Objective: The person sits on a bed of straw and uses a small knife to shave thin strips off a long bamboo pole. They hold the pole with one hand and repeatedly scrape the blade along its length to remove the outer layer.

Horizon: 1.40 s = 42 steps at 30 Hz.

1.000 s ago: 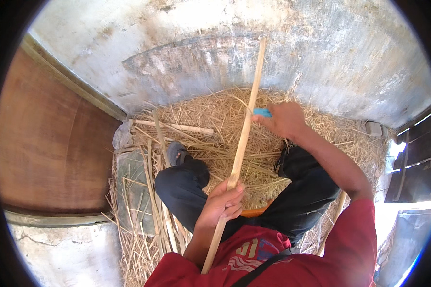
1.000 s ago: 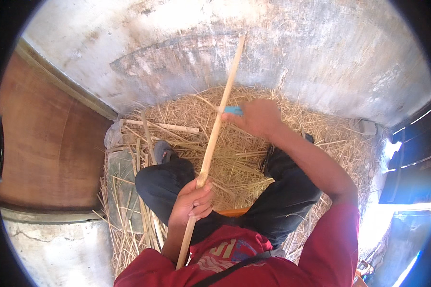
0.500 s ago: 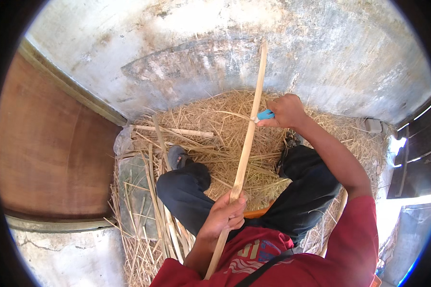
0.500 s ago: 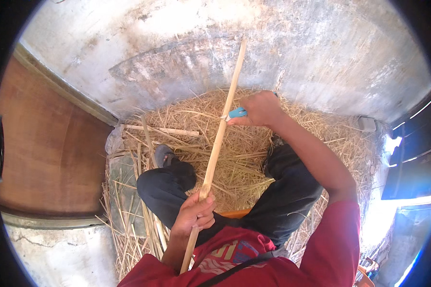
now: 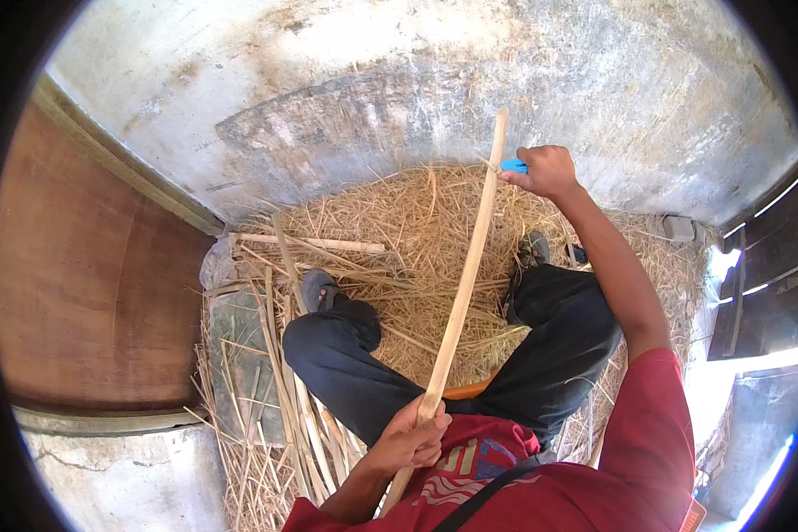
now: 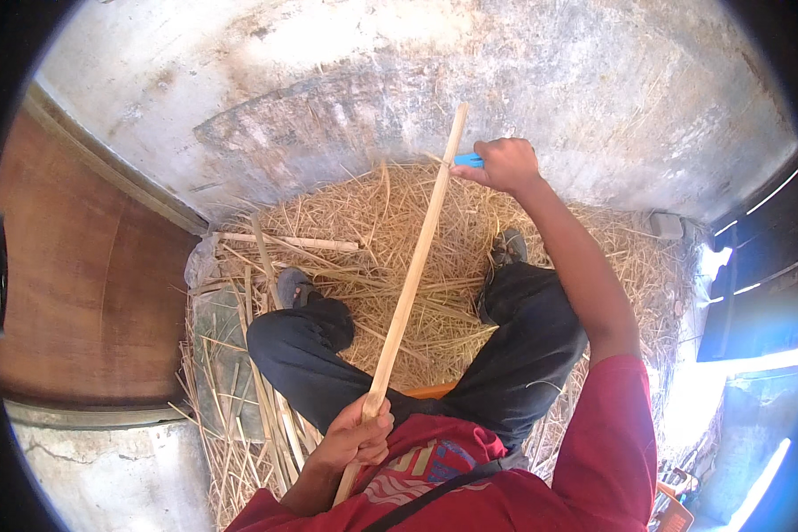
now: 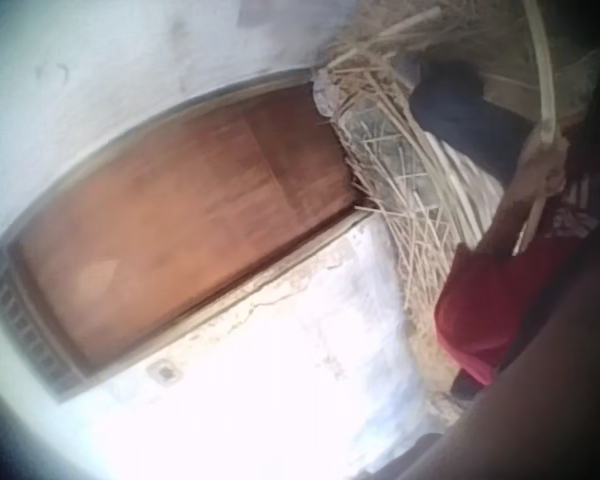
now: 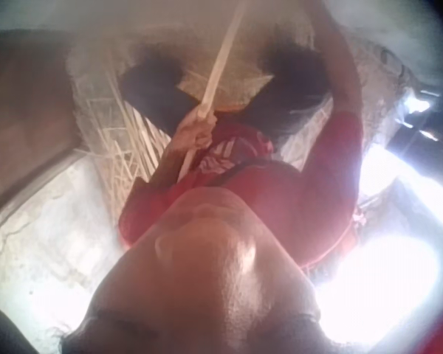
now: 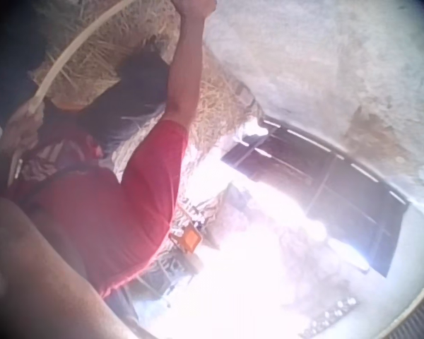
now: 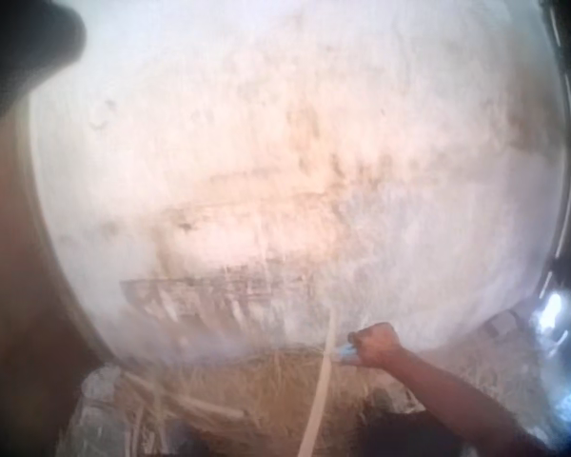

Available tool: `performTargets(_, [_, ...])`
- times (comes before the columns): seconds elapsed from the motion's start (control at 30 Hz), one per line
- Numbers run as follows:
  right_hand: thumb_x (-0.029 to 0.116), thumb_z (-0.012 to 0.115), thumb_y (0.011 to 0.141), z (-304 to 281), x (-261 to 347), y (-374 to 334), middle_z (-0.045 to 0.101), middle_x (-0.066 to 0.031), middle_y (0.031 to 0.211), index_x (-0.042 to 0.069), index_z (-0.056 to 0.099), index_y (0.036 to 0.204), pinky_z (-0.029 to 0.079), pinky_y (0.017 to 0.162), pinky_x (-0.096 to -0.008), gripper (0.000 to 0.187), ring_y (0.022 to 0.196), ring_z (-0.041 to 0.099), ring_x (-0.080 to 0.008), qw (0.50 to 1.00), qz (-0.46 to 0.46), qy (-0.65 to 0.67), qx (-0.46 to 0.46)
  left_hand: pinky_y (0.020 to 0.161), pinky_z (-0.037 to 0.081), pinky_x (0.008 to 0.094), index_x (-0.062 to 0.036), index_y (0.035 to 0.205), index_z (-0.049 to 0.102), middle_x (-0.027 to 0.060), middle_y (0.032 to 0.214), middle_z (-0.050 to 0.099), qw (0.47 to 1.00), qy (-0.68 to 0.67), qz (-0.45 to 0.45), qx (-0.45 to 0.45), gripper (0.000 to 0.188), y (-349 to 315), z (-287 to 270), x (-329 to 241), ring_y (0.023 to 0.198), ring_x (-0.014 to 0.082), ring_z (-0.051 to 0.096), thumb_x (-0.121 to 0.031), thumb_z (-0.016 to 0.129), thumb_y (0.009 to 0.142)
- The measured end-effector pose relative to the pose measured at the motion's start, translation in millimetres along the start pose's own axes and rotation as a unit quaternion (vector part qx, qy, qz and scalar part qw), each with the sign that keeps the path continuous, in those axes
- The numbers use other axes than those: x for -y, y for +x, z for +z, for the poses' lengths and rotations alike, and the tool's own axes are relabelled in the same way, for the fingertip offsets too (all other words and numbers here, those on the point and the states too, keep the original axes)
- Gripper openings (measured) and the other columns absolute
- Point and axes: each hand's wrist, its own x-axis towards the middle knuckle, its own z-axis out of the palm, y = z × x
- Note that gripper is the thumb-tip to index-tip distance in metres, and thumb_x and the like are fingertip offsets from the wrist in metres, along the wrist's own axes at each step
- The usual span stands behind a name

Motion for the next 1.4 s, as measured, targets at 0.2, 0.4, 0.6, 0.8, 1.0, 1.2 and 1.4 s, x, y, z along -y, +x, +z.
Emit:
performTargets(0.2, [0.074, 0.024, 0.088, 7.6, -92.0, -16.5, 0.067, -0.0235, 0.092, 0.002, 0.070, 0.091, 0.050, 0.078, -0.0486, 0.086, 0.089, 0.065, -0.0396, 0.928, 0.363, 0.046, 0.073, 0.040, 0.031, 0.0209, -0.0118, 0.110, 0.043, -0.0045, 0.067, 0.048, 0.962, 0.231, -0.072, -0.123, 0.028, -55.3, -2.3, 32.9, 0.047, 0.0036, 0.043, -0.023, 0.062, 0.092])
performTargets(0.4, [0.077, 0.026, 0.086, 14.3, -60.3, -48.2, 0.066, -0.0205, 0.074, 0.002, 0.069, 0.081, 0.051, 0.072, -0.0474, 0.087, 0.076, 0.065, -0.0369, 0.909, 0.385, 0.144, 0.068, 0.037, 0.026, 0.0230, -0.0093, 0.100, 0.043, -0.0027, 0.063, 0.042, 0.989, 0.096, -0.023, -0.106, 0.017, -30.6, -4.8, 11.5, 0.037, 0.0044, 0.030, -0.015, 0.057, 0.094])
performTargets(0.6, [0.077, 0.040, 0.082, -39.6, 33.0, -39.0, 0.061, -0.0140, 0.059, 0.006, 0.068, 0.071, 0.050, 0.060, -0.0429, 0.078, 0.061, 0.063, -0.0297, 0.971, 0.139, 0.176, 0.083, 0.036, 0.027, 0.0218, -0.0098, 0.099, 0.045, -0.0039, 0.062, 0.040, 0.984, 0.119, 0.050, -0.126, 0.013, 17.7, 2.8, -12.3, 0.037, 0.0043, 0.030, -0.015, 0.056, 0.095])
performTargets(0.8, [0.081, 0.049, 0.073, -72.9, 122.3, -54.4, 0.053, -0.0112, 0.048, 0.008, 0.060, 0.059, 0.045, 0.047, -0.0421, 0.075, 0.048, 0.059, -0.0305, 0.968, -0.102, 0.192, 0.126, 0.034, 0.026, 0.0206, -0.0104, 0.097, 0.047, -0.0065, 0.057, 0.034, 0.988, 0.059, 0.106, -0.093, 0.010, 56.9, 5.7, -55.9, 0.036, 0.0028, 0.028, -0.018, 0.054, 0.096])
performTargets(1.0, [0.079, 0.054, 0.071, -62.6, 148.3, -60.3, 0.049, -0.0090, 0.043, 0.009, 0.054, 0.055, 0.041, 0.039, -0.0390, 0.072, 0.039, 0.054, -0.0285, 0.956, -0.172, 0.218, 0.091, 0.034, 0.028, 0.0198, -0.0090, 0.105, 0.047, -0.0055, 0.056, 0.033, 0.982, -0.139, 0.088, 0.089, 0.011, 77.8, -10.2, -66.7, 0.034, 0.0035, 0.030, -0.017, 0.041, 0.101])
performTargets(1.2, [0.080, 0.053, 0.070, -57.3, 150.1, -57.5, 0.050, -0.0088, 0.044, 0.008, 0.056, 0.056, 0.042, 0.039, -0.0373, 0.074, 0.040, 0.055, -0.0275, 0.959, -0.184, 0.197, 0.084, 0.032, 0.033, 0.0199, -0.0024, 0.110, 0.042, -0.0028, 0.055, 0.037, 0.920, -0.324, 0.103, 0.197, 0.016, 94.7, -9.2, -59.3, 0.032, 0.0048, 0.038, -0.009, 0.034, 0.098])
performTargets(1.4, [0.082, 0.051, 0.070, -53.4, 130.7, -25.8, 0.052, -0.0090, 0.046, 0.008, 0.059, 0.059, 0.043, 0.043, -0.0385, 0.075, 0.044, 0.058, -0.0280, 0.984, -0.092, 0.139, 0.063, 0.031, 0.032, 0.0199, -0.0032, 0.105, 0.038, -0.0019, 0.057, 0.038, 0.918, -0.325, 0.104, 0.203, 0.009, 87.5, -2.6, -60.5, 0.033, 0.0045, 0.038, -0.009, 0.034, 0.099])
